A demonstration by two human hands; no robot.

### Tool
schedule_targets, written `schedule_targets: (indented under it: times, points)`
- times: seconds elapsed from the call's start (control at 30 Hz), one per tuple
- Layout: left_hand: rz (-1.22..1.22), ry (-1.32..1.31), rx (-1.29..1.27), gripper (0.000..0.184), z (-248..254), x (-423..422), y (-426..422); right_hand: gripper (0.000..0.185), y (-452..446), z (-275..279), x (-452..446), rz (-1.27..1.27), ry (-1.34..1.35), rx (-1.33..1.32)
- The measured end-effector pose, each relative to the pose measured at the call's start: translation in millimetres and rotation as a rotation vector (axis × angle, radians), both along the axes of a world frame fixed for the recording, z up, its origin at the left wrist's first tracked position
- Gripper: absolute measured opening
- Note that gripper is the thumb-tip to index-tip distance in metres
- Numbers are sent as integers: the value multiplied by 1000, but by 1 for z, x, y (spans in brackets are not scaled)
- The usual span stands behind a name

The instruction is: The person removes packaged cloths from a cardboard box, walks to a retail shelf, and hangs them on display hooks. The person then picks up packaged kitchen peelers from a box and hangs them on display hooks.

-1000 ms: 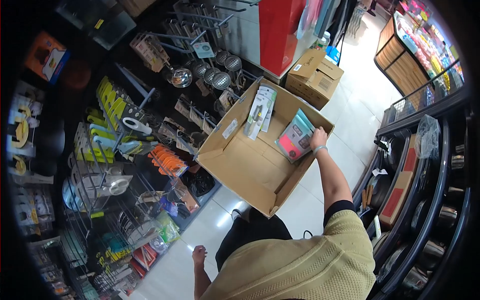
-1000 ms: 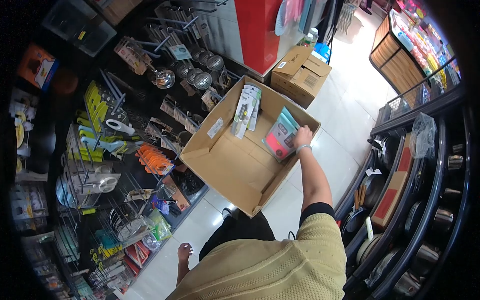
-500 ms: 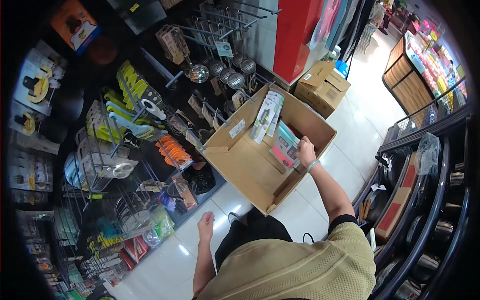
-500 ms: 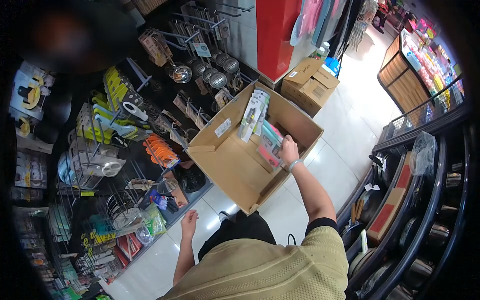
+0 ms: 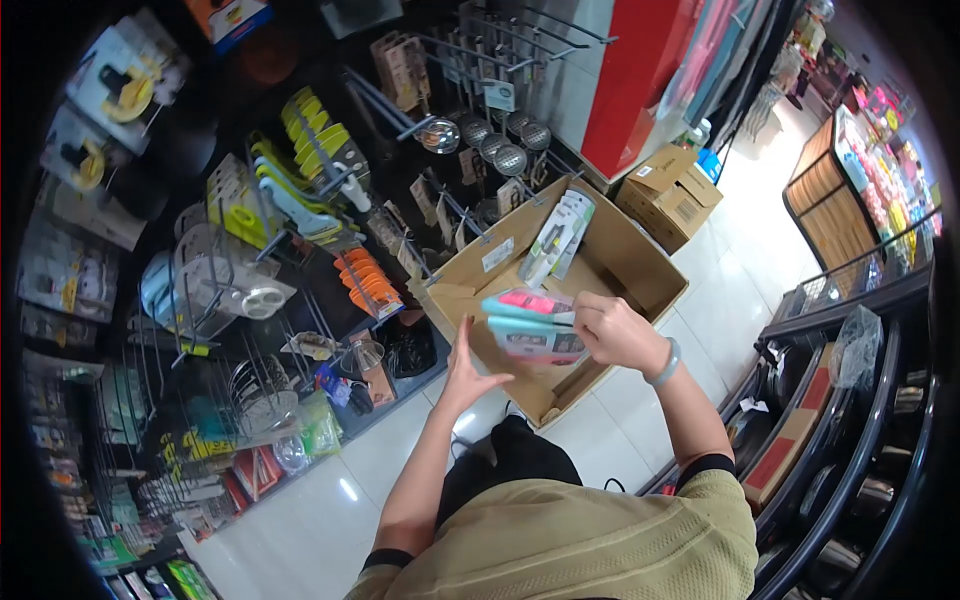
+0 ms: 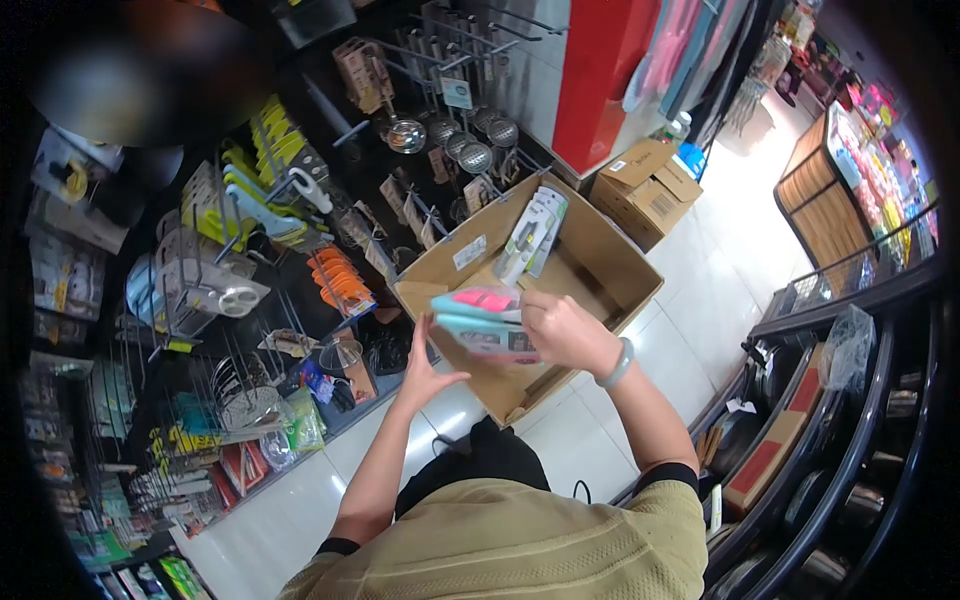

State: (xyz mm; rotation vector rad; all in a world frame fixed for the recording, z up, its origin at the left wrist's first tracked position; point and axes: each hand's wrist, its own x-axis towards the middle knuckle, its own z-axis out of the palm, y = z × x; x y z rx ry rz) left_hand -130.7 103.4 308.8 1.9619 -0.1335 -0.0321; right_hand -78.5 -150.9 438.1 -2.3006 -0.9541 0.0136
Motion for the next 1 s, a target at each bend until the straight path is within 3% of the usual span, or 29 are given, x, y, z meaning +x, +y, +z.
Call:
schedule_targets:
  times: [0.07,0.13,0.2,0.23,0.33,0.4,0.43,0.53,0.57,0.67,0.7,0.73,0.8,0.83,1.0]
  points:
    - [-9,-5,-72,110,22,4,-1,6,13,29,-10,100,-113,-5]
    - [-65,75,-412,105,18,4,5,6,27,51,-17,209,-269,42]
    - [-46,194,-483,101,28,-7,20,8,41,70,-19,244,-305,9]
    - [-56,71,-523,88,23,-13,25,8,49,77,-19,260,-323,15]
    - [-51,174,-624,75,32,-45,38,10,84,87,-20,299,-390,61]
    - [77,115,-821,64,36,-70,45,10,113,91,-26,319,-444,100]
    - [136,127,-956,64,34,-83,50,16,125,90,-28,368,-389,43]
    - [325,111,-1280,61,28,-126,79,37,182,95,-59,236,-185,319]
    - [368,80,-1363,60,25,-142,91,56,189,84,-60,288,-122,242]
    - [528,-17,-1512,56,22,-199,135,59,226,24,-85,351,514,491]
    - [582,-43,-1556,56,11,-218,152,59,236,15,-98,404,558,340]
    - [635,-73,-1600,55,9,-237,167,56,253,8,-120,443,810,373]
    - [702,-137,-1583,48,8,-271,194,58,284,-21,-147,559,510,183]
    - [759,-108,-1563,46,7,-290,209,62,304,-18,-172,584,703,176]
    - [1063,-13,-1334,44,12,-381,265,75,388,-59,-261,637,833,104]
